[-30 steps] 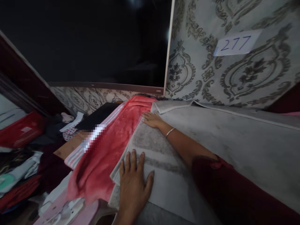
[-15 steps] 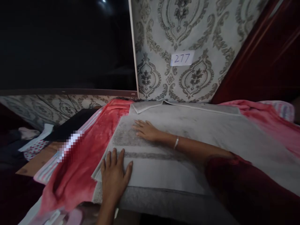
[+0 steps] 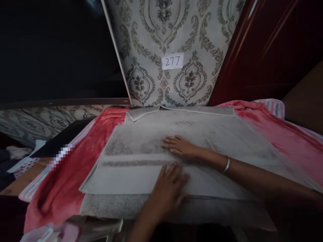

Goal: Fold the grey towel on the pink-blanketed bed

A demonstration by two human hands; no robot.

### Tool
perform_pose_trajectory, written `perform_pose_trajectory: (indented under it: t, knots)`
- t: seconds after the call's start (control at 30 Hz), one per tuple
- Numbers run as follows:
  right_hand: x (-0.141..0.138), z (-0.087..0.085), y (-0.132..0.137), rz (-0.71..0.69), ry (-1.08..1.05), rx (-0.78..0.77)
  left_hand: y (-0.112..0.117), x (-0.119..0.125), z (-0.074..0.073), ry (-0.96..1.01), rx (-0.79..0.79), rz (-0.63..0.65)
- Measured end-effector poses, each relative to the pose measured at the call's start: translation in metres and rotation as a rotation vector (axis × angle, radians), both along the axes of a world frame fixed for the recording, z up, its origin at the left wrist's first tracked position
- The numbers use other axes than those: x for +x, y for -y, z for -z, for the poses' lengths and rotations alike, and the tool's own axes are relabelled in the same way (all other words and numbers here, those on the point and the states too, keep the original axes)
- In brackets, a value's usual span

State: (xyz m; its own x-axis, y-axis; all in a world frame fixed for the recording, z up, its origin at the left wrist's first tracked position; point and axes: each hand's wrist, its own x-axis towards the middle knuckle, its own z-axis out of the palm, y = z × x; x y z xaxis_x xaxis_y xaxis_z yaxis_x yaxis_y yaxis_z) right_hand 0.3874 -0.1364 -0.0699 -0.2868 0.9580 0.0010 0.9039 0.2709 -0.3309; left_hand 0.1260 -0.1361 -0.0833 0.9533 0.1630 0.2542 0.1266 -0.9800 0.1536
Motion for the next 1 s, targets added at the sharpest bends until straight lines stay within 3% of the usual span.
perform_pose_trajectory:
  t: [0.13, 0.33, 0.53, 0.8, 0.9, 1.0]
  knots:
    - [0.025, 0.010, -0.032, 0.002, 0.056, 0.022, 0.021, 0.015, 0.015, -0.030, 0.044, 0.034]
    - [0.084, 0.021, -0.095, 0.190, 0.119, 0.067, 0.008, 0.005, 0.026, -0.024, 0.112, 0.085]
    - [0.098, 0.018, -0.117, 0.348, 0.152, 0.031, 0.003, 0.009, 0.033, 0.003, 0.177, 0.105]
    - [0.072, -0.013, -0.094, 0.430, 0.156, 0.011, 0.006, 0.011, 0.021, 0.004, 0.162, 0.068]
    - [0.058, -0.015, -0.054, 0.330, 0.149, 0.113, 0.005, 0.007, 0.019, -0.013, 0.135, 0.065]
    - [0.054, -0.009, 0.003, 0.211, 0.089, 0.093, 0.007, 0.011, 0.016, -0.038, 0.090, 0.064]
